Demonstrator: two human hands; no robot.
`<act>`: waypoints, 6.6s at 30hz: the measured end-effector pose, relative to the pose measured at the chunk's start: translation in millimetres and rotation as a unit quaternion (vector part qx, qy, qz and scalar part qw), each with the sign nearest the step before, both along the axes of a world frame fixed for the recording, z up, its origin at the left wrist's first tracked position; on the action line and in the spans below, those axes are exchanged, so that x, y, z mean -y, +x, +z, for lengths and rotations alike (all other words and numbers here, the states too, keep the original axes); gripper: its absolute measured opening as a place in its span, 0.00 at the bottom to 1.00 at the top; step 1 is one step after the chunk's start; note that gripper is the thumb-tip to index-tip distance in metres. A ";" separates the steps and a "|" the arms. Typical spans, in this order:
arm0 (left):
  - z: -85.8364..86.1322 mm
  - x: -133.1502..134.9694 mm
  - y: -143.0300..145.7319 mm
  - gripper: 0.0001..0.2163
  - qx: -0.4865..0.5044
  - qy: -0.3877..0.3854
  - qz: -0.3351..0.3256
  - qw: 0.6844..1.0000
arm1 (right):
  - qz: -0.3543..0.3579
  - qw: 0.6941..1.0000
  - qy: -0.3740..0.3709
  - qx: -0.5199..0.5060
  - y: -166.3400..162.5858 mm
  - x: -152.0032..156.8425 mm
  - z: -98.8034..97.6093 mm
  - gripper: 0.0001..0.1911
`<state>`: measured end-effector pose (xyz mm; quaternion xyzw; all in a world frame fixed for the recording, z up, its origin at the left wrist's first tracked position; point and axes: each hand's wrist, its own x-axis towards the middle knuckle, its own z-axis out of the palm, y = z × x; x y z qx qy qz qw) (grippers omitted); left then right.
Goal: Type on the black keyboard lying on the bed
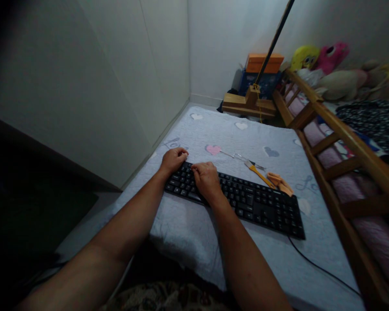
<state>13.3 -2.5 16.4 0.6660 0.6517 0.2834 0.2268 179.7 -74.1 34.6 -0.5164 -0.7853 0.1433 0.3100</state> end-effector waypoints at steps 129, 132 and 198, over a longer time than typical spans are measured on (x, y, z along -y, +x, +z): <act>0.5 0.5 0.4 0.12 0.000 0.001 0.003 1.000 | 0.022 1.000 -0.001 -0.002 0.2 4.2 2.4 0.10; 1.2 0.6 0.5 0.12 0.001 0.000 0.005 1.000 | 0.026 1.000 0.000 -0.004 0.4 4.1 2.8 0.10; -2.2 0.2 0.4 0.12 0.005 0.004 0.002 1.000 | 0.024 1.000 0.007 -0.009 -0.5 2.5 0.5 0.09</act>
